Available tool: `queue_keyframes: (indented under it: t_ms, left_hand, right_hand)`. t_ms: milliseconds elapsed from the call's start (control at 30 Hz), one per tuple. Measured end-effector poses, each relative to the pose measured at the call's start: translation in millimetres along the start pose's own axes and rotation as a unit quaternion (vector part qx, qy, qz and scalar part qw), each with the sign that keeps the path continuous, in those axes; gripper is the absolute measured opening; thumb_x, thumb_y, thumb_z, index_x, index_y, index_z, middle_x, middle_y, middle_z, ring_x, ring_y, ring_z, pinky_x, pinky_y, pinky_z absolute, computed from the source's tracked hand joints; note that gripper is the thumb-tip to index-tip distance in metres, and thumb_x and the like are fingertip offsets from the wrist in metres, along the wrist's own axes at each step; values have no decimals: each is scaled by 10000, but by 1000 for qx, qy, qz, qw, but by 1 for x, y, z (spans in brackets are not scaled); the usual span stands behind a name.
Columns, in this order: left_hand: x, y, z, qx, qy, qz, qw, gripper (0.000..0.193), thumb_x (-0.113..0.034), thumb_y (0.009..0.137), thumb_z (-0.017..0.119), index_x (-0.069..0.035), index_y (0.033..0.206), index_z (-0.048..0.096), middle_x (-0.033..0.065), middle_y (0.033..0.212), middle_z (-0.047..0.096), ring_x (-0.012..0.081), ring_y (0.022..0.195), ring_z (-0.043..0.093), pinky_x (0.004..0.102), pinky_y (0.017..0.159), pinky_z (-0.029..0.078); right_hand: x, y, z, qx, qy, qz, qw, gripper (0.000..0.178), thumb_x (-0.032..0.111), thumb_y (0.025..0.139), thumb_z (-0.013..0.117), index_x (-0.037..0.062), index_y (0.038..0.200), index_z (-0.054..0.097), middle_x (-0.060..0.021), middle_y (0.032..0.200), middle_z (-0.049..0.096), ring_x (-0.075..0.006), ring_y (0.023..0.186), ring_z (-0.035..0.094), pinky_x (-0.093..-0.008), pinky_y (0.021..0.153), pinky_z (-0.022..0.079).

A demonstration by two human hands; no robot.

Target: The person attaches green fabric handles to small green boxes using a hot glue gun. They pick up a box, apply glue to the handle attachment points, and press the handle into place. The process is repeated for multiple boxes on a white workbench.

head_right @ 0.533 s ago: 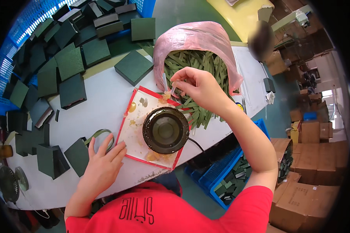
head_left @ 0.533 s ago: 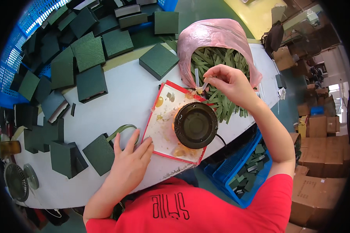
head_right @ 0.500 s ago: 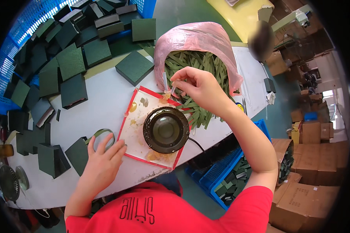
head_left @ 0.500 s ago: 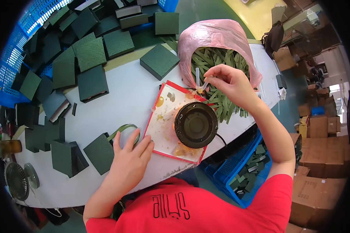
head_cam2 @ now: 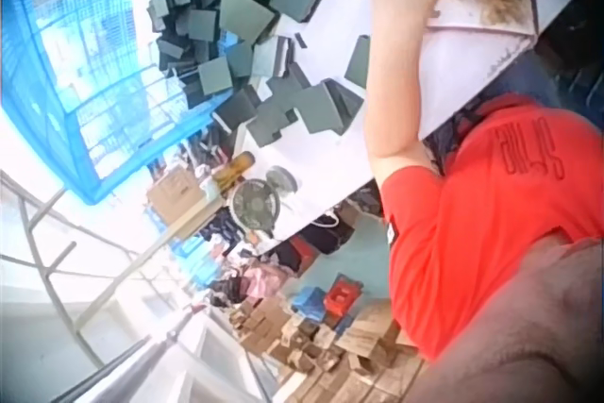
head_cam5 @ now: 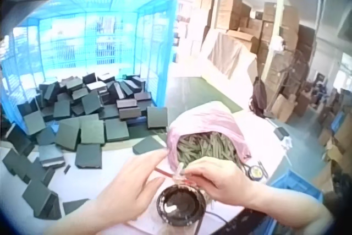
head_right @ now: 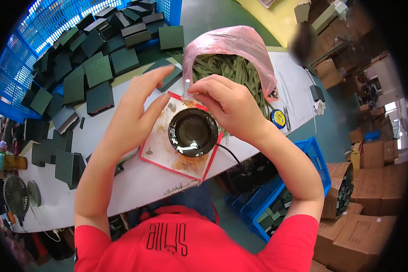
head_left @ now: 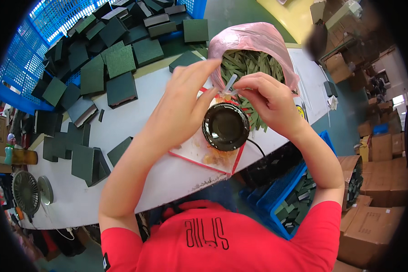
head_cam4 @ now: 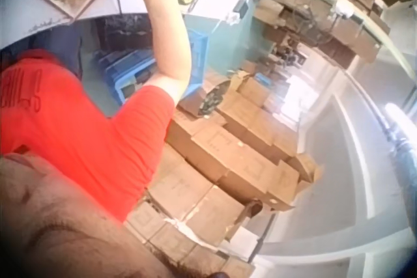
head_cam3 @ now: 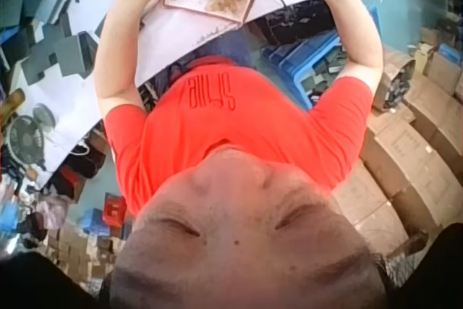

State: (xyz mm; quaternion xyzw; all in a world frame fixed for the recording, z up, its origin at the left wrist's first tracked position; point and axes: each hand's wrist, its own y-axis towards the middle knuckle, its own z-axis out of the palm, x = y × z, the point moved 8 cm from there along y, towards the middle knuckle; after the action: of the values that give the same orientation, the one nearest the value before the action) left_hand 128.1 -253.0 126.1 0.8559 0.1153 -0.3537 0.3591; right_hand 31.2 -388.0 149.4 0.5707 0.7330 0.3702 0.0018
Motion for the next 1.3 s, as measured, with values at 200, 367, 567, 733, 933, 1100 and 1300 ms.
queue_keyframes:
  t_ms: [200,367,567,733,933,1100,1300]
  left_hand:
    - [-39,14,15,62,-4,75,995,295,-38,886,696,-36,1181,697,86,1105,712,224,1002,635,338,881,507]
    - [-46,6,6,-40,-17,58,997,162,-26,823,726,-29,985,734,130,864,710,282,791,663,356,739,541]
    - [-15,-17,-4,-97,-90,-80,988,123,-77,862,745,13,945,744,72,841,739,112,737,655,269,709,522]
    - [8,-41,10,-68,-84,-149,983,126,-84,897,726,18,970,733,40,881,723,91,796,632,244,757,504]
    - [28,-60,-7,-113,-93,-180,973,123,-82,921,709,22,984,721,29,903,716,89,828,629,238,786,503]
    - [31,-62,0,-61,-111,-207,970,158,-87,933,700,26,1040,724,32,921,719,84,824,631,238,775,508]
    - [25,-62,-3,-102,-125,-190,968,222,-159,997,646,11,1119,723,42,948,717,97,868,641,249,815,512]
  right_hand:
    - [23,-13,-13,-5,-6,-7,1000,173,19,870,709,39,1039,674,-116,933,682,-284,827,690,-359,698,544]
    - [22,-26,-22,-23,28,81,996,159,36,897,713,20,1052,686,-84,860,677,-149,699,634,-280,625,491]
    - [-6,-56,-13,-59,210,218,951,162,89,951,698,-6,1081,678,-12,877,691,-36,737,604,-207,657,488]
    - [-17,-76,1,-40,261,276,924,154,80,974,657,-24,1087,653,-29,913,694,-47,759,602,-209,670,496]
    - [-25,-106,-9,-51,282,340,896,151,96,984,636,-12,1089,648,-14,892,679,-43,694,550,-212,622,460]
    - [-39,-117,-9,-34,253,336,907,189,138,992,649,8,1123,693,-11,911,678,-26,712,517,-189,616,410]
    - [-39,-100,17,33,214,321,922,185,113,947,694,-10,1073,749,-51,963,733,-71,859,634,-232,787,509]
